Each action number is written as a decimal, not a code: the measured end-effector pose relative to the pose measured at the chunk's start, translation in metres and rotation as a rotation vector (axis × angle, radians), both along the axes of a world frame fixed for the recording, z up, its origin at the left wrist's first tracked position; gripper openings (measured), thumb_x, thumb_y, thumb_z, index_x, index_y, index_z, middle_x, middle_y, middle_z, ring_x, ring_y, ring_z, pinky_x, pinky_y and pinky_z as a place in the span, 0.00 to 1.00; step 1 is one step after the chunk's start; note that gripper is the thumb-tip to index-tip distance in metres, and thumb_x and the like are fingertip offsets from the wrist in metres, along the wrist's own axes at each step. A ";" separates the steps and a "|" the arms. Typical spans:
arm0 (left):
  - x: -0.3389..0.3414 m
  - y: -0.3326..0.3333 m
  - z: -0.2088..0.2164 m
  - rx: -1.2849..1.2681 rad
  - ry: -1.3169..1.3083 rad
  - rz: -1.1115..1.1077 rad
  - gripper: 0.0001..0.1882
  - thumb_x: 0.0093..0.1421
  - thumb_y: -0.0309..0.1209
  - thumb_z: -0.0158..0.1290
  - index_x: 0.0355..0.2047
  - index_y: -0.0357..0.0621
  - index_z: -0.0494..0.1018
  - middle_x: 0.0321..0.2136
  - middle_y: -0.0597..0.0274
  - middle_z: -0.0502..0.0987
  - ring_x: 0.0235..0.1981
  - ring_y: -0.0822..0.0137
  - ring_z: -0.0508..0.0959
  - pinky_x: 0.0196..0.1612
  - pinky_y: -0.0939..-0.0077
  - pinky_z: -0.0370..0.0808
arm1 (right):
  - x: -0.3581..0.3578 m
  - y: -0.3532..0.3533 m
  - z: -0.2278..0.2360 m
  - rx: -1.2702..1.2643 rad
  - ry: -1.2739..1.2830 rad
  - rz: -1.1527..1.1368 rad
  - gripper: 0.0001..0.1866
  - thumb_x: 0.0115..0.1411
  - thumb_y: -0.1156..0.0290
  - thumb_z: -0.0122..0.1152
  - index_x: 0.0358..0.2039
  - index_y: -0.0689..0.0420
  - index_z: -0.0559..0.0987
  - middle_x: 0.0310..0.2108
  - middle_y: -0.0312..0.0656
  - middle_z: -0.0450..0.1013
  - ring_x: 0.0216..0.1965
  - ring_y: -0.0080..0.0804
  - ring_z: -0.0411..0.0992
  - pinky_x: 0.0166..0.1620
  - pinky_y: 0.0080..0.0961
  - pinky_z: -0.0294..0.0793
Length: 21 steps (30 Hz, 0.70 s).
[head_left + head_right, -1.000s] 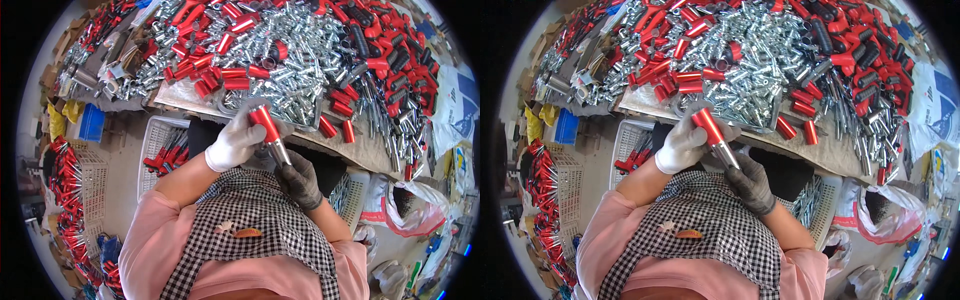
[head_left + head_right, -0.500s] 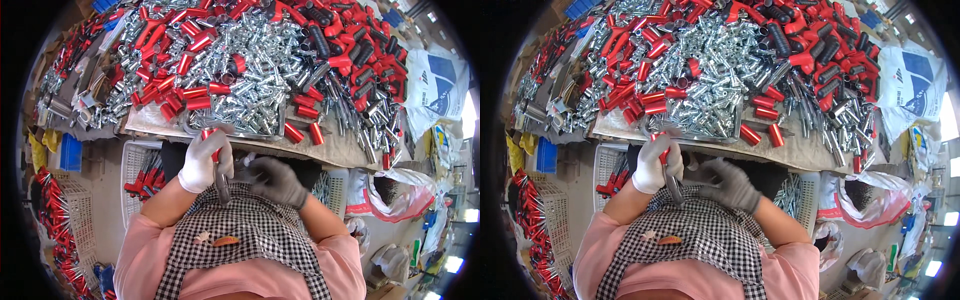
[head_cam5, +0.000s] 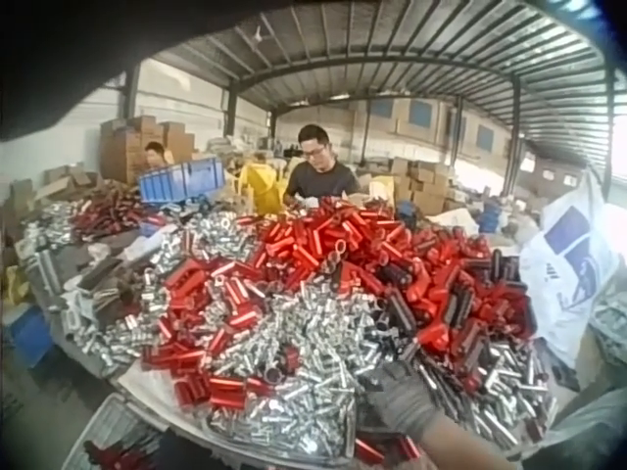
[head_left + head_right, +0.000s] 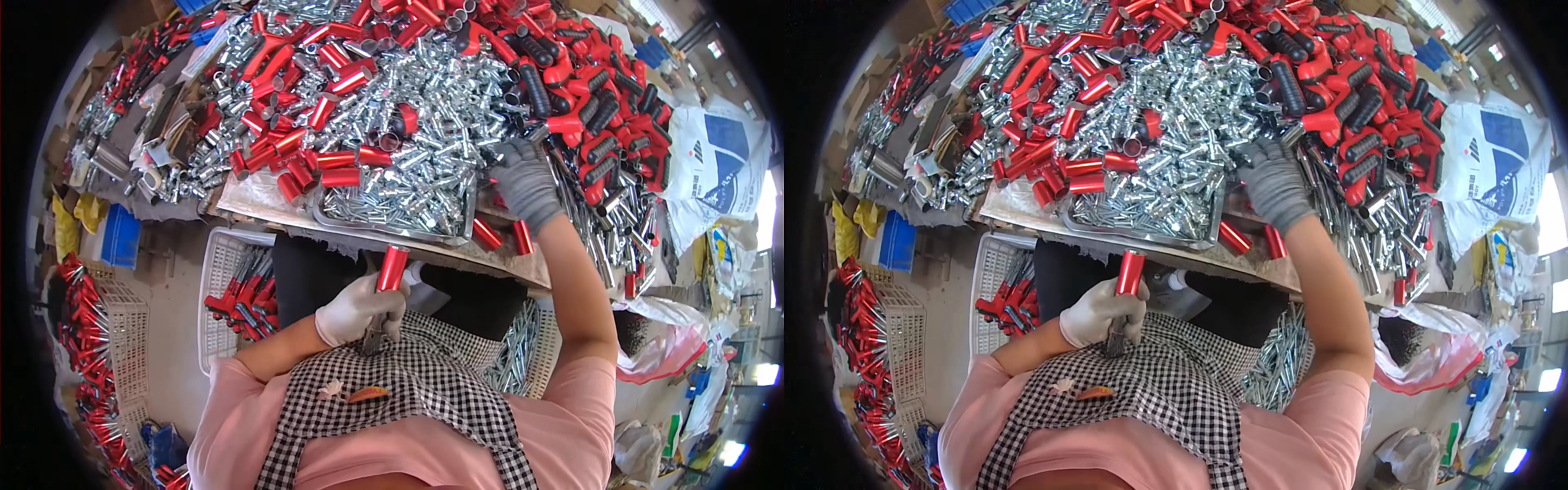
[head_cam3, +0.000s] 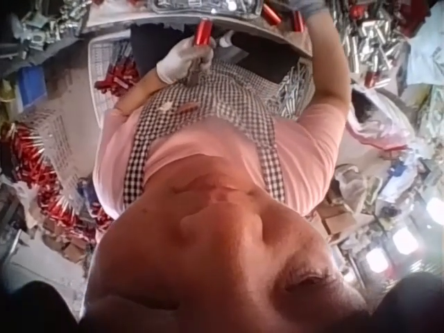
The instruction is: Assembling metal rods with red plastic handles at a factory workstation.
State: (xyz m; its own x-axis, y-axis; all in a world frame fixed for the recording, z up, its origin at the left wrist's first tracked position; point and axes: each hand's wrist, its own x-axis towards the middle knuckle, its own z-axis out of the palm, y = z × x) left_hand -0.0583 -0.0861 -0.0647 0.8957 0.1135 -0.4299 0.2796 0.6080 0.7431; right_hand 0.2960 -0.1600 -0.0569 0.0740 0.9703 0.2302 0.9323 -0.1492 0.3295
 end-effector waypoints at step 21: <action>0.021 0.024 0.003 1.508 -0.056 -0.220 0.18 0.48 0.41 0.66 0.31 0.42 0.75 0.26 0.49 0.78 0.30 0.47 0.80 0.34 0.57 0.76 | -0.134 -0.028 0.058 -0.231 1.215 0.258 0.17 0.60 0.65 0.62 0.47 0.57 0.74 0.31 0.47 0.77 0.33 0.48 0.78 0.37 0.37 0.78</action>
State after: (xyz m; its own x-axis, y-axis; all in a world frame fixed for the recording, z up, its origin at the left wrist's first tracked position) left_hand -0.0371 -0.0626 -0.0613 0.9635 0.2678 -0.0050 0.2121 -0.7516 0.6246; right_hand 0.1624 -0.1877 0.0010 -0.0790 0.9964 -0.0298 0.6449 0.0283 -0.7638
